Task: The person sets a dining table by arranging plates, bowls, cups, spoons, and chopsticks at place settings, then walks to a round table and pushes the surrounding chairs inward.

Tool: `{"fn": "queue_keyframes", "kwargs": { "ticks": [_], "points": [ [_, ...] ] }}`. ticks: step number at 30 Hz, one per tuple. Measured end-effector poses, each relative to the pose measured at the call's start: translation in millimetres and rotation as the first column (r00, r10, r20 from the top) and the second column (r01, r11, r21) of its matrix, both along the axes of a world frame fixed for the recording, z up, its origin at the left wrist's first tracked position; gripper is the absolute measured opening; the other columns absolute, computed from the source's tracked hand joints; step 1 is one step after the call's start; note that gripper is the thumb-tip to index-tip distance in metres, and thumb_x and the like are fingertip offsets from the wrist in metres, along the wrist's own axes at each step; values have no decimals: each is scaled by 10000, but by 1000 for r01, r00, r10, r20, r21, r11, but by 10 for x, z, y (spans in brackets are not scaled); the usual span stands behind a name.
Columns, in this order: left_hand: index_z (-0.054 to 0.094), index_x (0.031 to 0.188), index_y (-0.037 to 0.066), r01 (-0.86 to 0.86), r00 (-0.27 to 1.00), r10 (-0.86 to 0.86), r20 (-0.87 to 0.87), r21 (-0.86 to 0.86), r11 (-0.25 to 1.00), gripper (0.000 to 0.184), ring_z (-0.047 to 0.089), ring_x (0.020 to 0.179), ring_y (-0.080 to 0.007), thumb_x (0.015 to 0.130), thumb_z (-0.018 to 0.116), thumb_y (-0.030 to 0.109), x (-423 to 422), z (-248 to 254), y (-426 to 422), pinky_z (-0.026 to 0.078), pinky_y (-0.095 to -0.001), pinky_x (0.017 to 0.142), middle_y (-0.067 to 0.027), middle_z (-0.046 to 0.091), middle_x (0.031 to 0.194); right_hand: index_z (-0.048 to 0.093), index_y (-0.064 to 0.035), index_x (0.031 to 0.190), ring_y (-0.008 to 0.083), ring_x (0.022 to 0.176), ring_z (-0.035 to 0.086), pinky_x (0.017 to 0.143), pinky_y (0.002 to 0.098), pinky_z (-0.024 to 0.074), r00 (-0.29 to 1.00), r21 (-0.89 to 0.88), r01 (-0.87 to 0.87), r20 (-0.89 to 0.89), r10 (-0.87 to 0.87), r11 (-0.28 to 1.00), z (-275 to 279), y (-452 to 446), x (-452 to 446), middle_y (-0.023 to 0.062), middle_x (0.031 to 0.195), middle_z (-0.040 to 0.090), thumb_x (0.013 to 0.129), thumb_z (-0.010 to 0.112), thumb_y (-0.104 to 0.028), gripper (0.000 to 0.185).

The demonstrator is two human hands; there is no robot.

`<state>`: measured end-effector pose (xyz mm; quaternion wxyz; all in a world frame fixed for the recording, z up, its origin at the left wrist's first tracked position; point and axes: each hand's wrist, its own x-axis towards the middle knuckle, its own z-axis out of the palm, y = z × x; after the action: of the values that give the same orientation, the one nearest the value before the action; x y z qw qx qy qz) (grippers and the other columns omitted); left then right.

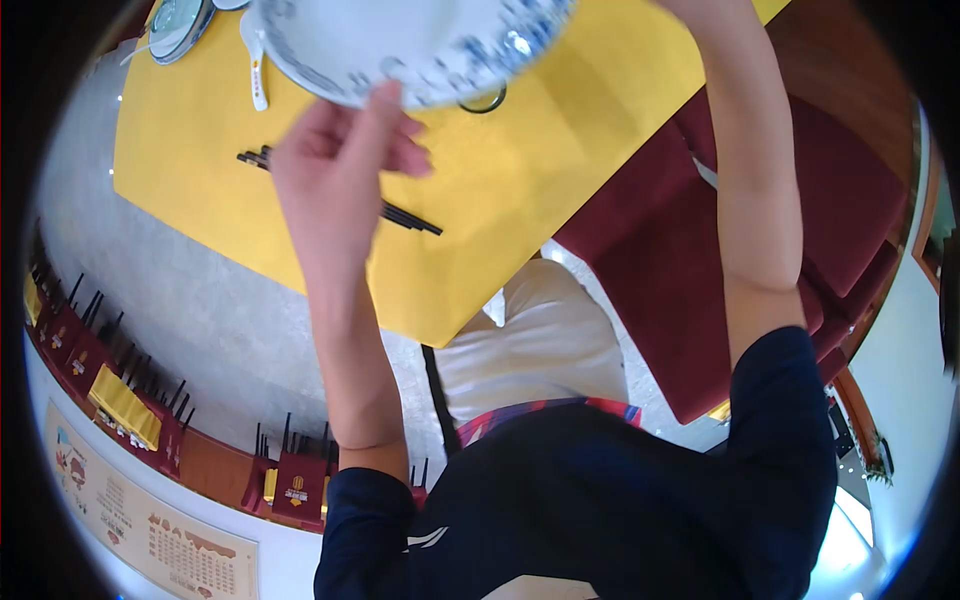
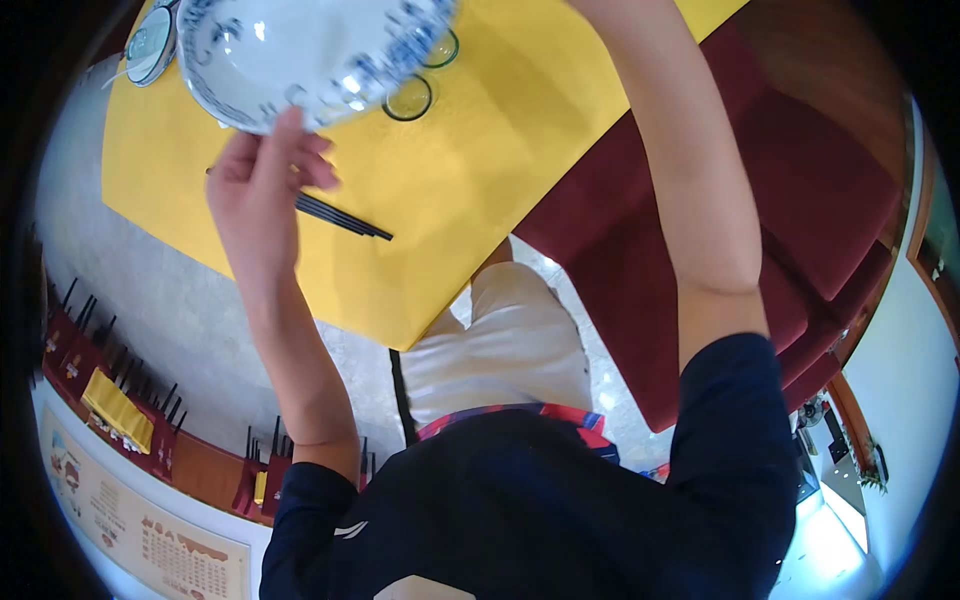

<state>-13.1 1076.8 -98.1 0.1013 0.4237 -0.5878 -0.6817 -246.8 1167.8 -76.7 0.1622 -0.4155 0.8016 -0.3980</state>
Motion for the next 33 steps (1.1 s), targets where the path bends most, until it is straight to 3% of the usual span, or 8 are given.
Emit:
{"fn": "queue_keyframes", "kwargs": {
  "ticks": [1, 5, 7, 9, 13, 19, 23, 33],
  "points": [
    [622, 843, -67, 16, 1000, -16, 8, 43, 999, 224, 617, 555, -124, 896, 676, 144, 35, 34, 157, 519, -250, 520, -101, 649, 693, 654, 41, 1049, 244, 778, 667, 717, 350, 526, 998, 94, 46, 28, -49, 995, 134, 192, 85, 153, 897, 701, 842, 651, -191, 310],
    [631, 889, -50, 90, 994, -106, 31, 332, 939, 194, 633, 585, -110, 904, 670, 139, 222, -198, 872, 513, -232, 531, -80, 654, 724, 613, 18, 1142, 150, 847, 652, 776, 269, 511, 998, 63, 53, 37, -55, 997, -312, 1155, 333, 86, 973, 694, 921, 630, -170, 290],
    [633, 900, -48, 94, 988, -138, 73, 427, 899, 203, 636, 593, -108, 911, 661, 152, 325, -378, 1188, 521, -235, 545, -76, 653, 733, 651, 4, 1009, 104, 720, 623, 673, 238, 504, 957, 104, 199, 193, -216, 974, -472, 1466, 496, 70, 811, 675, 882, 656, -124, 180],
    [626, 925, -55, 115, 982, -167, 83, 438, 892, 203, 635, 594, -119, 920, 645, 147, 413, -551, 1388, 520, -238, 546, -87, 652, 738, 644, 12, 1029, 108, 716, 620, 663, 241, 508, 919, 146, 256, 269, -287, 956, -697, 1697, 612, 67, 820, 676, 877, 663, -125, 206],
    [614, 946, -65, 144, 971, -212, 111, 435, 889, 216, 644, 624, -133, 939, 614, 151, 414, -754, 1508, 532, -244, 554, -98, 651, 751, 637, 12, 1032, 145, 726, 641, 667, 268, 522, 923, 282, 220, 249, -292, 934, -1008, 1855, 668, 89, 837, 681, 880, 652, -140, 215],
    [599, 894, -76, 111, 976, -183, 118, 454, 884, 243, 655, 641, -157, 939, 613, 162, 369, -1129, 1429, 581, -286, 589, -118, 650, 760, 636, 19, 1047, 139, 741, 652, 682, 264, 526, 939, 273, 206, 217, -268, 940, -1364, 1798, 600, 96, 860, 690, 874, 660, -145, 239],
    [597, 817, -80, 50, 988, -105, 115, 401, 915, 269, 663, 609, -161, 928, 624, 163, 297, -1258, 1308, 575, -286, 561, -127, 662, 728, 640, 23, 1063, 113, 747, 635, 686, 249, 522, 914, 174, 207, 318, -254, 963, -1472, 1637, 536, 86, 865, 690, 880, 658, -136, 243],
    [606, 807, -77, -5, 1000, 8, -6, 412, 911, 282, 685, 643, -183, 928, 623, 177, 386, -1353, 1353, 561, -270, 577, -152, 677, 751, 661, 5, 1069, 106, 739, 623, 681, 244, 516, 945, 60, 213, 241, -222, 975, -1686, 1543, 568, 66, 855, 690, 871, 676, -127, 239]
  ]
}}
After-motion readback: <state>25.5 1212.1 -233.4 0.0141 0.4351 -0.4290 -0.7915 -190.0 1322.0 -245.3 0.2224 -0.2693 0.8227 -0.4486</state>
